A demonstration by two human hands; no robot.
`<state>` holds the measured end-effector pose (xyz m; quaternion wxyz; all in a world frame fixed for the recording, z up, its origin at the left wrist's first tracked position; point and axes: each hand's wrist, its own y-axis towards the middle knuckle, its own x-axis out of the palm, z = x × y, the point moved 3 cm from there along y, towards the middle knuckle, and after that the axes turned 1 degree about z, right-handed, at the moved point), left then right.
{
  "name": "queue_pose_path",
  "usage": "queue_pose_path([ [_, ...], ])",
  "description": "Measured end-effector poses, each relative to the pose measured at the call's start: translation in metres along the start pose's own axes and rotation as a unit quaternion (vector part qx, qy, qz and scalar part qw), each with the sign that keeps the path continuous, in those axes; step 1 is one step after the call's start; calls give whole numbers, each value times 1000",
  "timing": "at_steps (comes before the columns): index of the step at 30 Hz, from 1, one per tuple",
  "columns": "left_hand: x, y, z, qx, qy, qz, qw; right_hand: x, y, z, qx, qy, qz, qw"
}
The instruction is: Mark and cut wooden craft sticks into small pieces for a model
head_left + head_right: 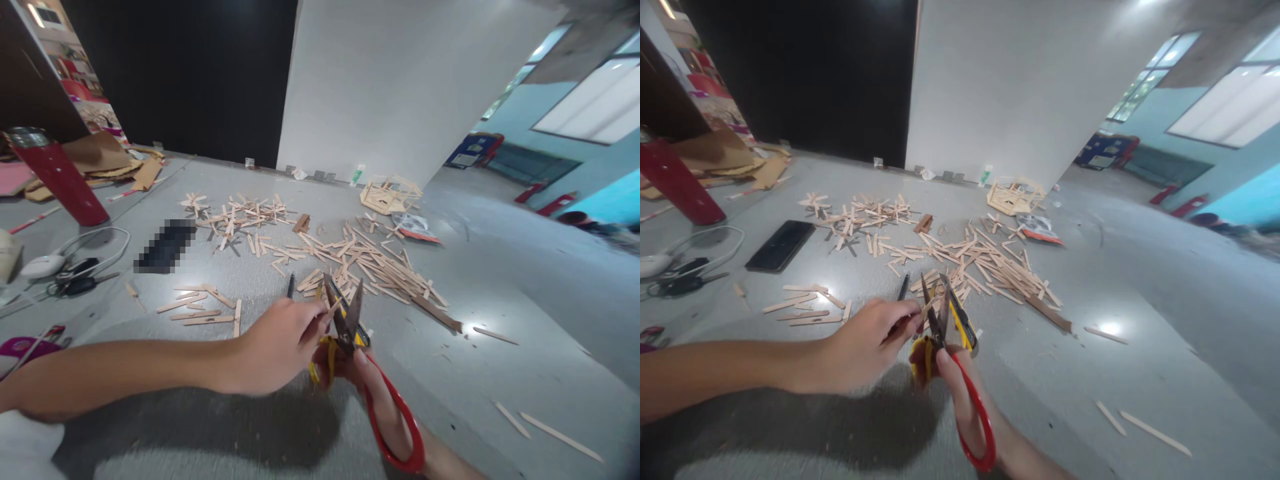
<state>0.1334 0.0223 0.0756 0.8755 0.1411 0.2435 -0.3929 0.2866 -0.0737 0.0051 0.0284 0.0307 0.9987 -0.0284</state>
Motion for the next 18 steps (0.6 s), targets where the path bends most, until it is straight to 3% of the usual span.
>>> queue_pose_path([
  [6, -2, 1, -2, -6, 1, -5, 1000, -1, 1, 6, 10, 35, 10, 999],
  [12, -1, 0, 1, -7, 6, -19, 1000, 1, 1, -9, -9, -56, 39, 998],
  [18, -2, 1, 2, 10, 21, -15, 1000, 7, 2, -7, 65, 25, 3, 998],
])
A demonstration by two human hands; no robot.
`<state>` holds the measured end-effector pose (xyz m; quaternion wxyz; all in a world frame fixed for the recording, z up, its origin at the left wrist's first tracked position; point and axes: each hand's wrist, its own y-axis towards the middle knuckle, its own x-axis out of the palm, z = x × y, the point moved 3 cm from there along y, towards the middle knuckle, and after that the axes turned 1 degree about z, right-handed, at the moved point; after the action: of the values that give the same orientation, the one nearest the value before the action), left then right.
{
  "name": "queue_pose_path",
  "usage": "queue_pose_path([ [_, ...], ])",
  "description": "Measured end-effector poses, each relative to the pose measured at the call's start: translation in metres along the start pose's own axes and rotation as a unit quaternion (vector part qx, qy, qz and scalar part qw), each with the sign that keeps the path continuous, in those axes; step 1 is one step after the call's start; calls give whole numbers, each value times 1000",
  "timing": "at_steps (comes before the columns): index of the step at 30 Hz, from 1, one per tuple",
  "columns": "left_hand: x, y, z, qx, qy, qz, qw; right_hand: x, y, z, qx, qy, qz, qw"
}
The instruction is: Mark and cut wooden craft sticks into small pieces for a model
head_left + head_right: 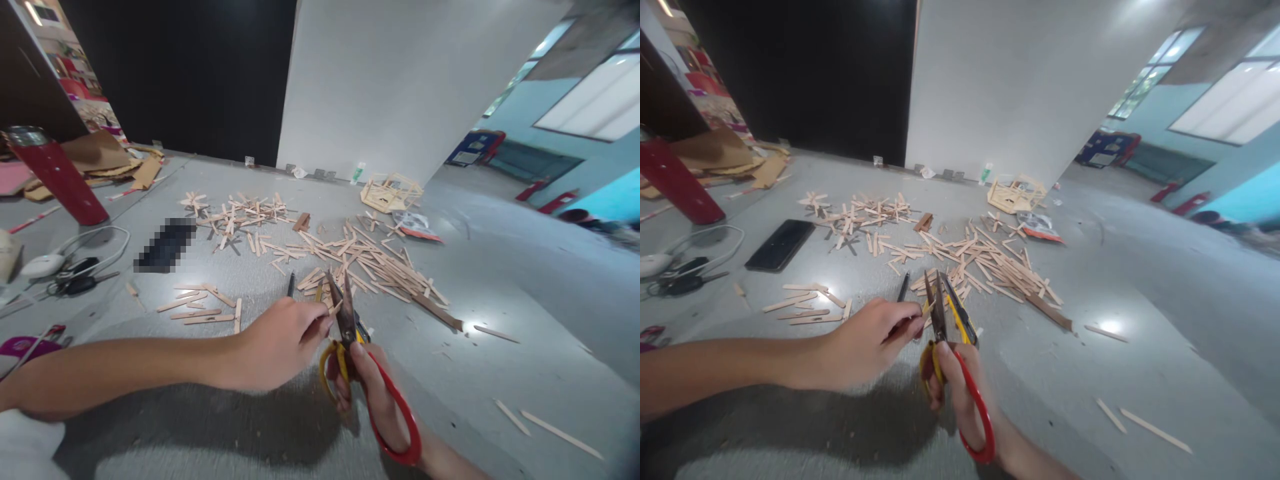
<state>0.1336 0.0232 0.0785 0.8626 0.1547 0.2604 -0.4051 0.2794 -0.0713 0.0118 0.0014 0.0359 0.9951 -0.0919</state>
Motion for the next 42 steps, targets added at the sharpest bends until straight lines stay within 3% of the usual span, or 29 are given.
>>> queue_pose_path([
  [5, -8, 2, 2, 22, 28, 11, 999, -1, 0, 1, 49, 48, 24, 997],
  [9, -17, 6, 1, 0, 108, -8, 994, 0, 2, -3, 83, 45, 28, 995],
  [15, -27, 15, -28, 33, 289, -20, 957, -12, 18, -1, 106, 77, 98, 987],
  [18, -31, 19, -44, 19, 353, -36, 935, -18, 26, 6, 137, 119, 124, 976],
  [23, -34, 27, -56, -2, 354, -83, 931, -18, 32, 13, 138, 132, 93, 977],
  [30, -27, 34, -66, 11, 357, -90, 930, -22, 33, 13, 149, 121, 97, 977],
  [35, -9, 35, -75, 133, 369, -119, 912, -26, 38, 10, 138, 148, 114, 973],
  [38, -1, 35, -88, 132, 378, -156, 903, -26, 39, 8, 136, 148, 120, 972],
  [40, -1, 36, -92, 123, 364, -137, 913, -26, 39, 7, 131, 149, 118, 973],
  [42, -5, 39, -90, 111, 333, -85, 933, -26, 38, 6, 126, 152, 115, 974],
])
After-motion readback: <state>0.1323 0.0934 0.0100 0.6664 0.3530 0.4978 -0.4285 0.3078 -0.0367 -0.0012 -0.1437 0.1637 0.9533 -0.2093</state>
